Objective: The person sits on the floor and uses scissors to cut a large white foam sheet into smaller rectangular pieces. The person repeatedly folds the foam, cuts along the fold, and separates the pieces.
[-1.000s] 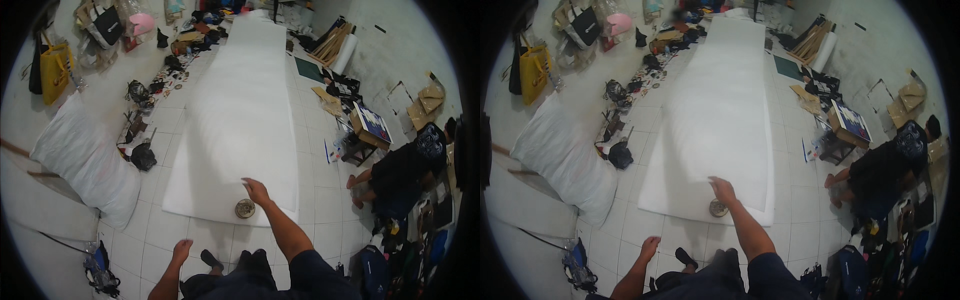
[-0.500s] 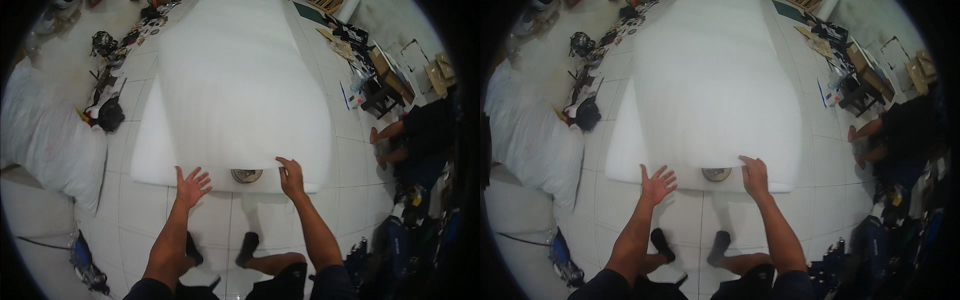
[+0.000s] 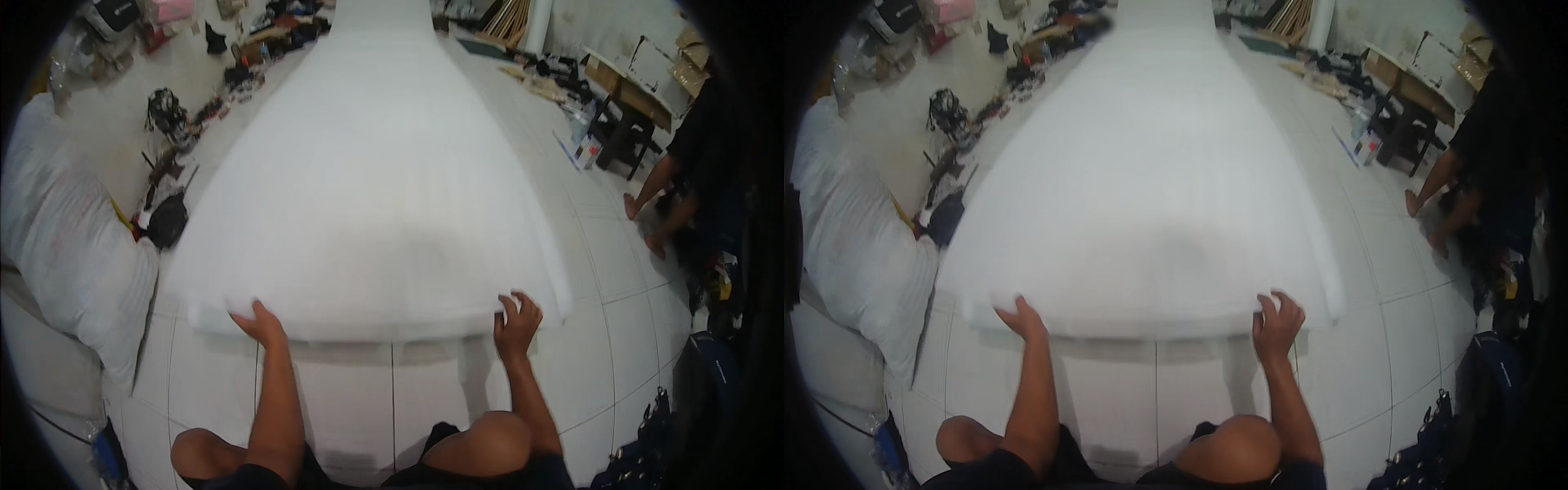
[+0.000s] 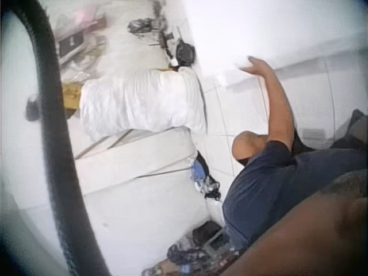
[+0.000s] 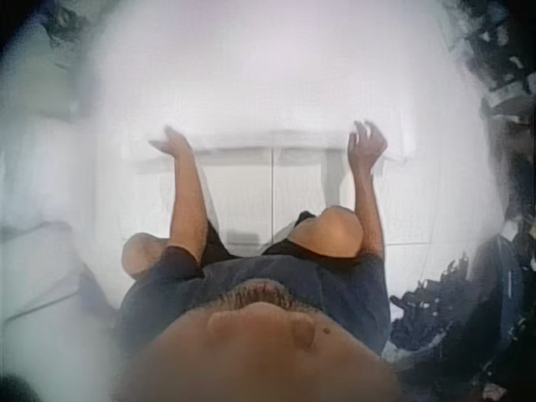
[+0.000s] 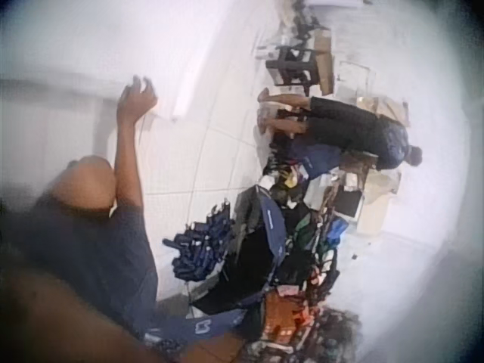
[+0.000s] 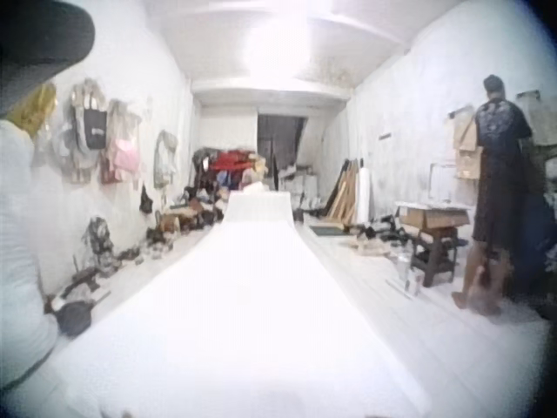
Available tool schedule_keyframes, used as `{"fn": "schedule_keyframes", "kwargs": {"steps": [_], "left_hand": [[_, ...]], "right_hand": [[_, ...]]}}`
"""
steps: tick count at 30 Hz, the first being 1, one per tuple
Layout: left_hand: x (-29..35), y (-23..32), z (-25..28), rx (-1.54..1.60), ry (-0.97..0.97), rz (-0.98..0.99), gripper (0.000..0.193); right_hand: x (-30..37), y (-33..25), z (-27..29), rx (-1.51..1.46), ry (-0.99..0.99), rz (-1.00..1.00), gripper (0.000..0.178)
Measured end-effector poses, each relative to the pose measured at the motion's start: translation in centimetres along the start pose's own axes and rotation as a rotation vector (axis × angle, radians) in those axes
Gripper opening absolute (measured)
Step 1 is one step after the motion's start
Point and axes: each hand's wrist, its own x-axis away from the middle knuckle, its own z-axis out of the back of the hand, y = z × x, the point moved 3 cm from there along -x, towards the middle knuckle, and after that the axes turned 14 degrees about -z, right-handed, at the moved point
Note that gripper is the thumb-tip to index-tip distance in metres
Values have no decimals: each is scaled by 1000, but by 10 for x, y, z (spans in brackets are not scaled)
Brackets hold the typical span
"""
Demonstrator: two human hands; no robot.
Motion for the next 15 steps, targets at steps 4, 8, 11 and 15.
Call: {"fn": "schedule_keyframes", "kwargs": {"steps": [4, 8, 11, 15], "left_hand": [[50, -48, -17, 533, -62, 719, 51], [67, -51, -30, 739, -432, 808, 43], [63, -52, -29, 346, -638, 698, 51], [60, -83, -25, -318, -845, 492, 69]], "right_hand": [[68, 26, 3, -24, -52, -135, 24], [72, -38, -23, -117, -501, -11, 27], [1, -70, -47, 153, -562, 64, 36], [-43, -137, -74, 176, -547, 201, 54]]}}
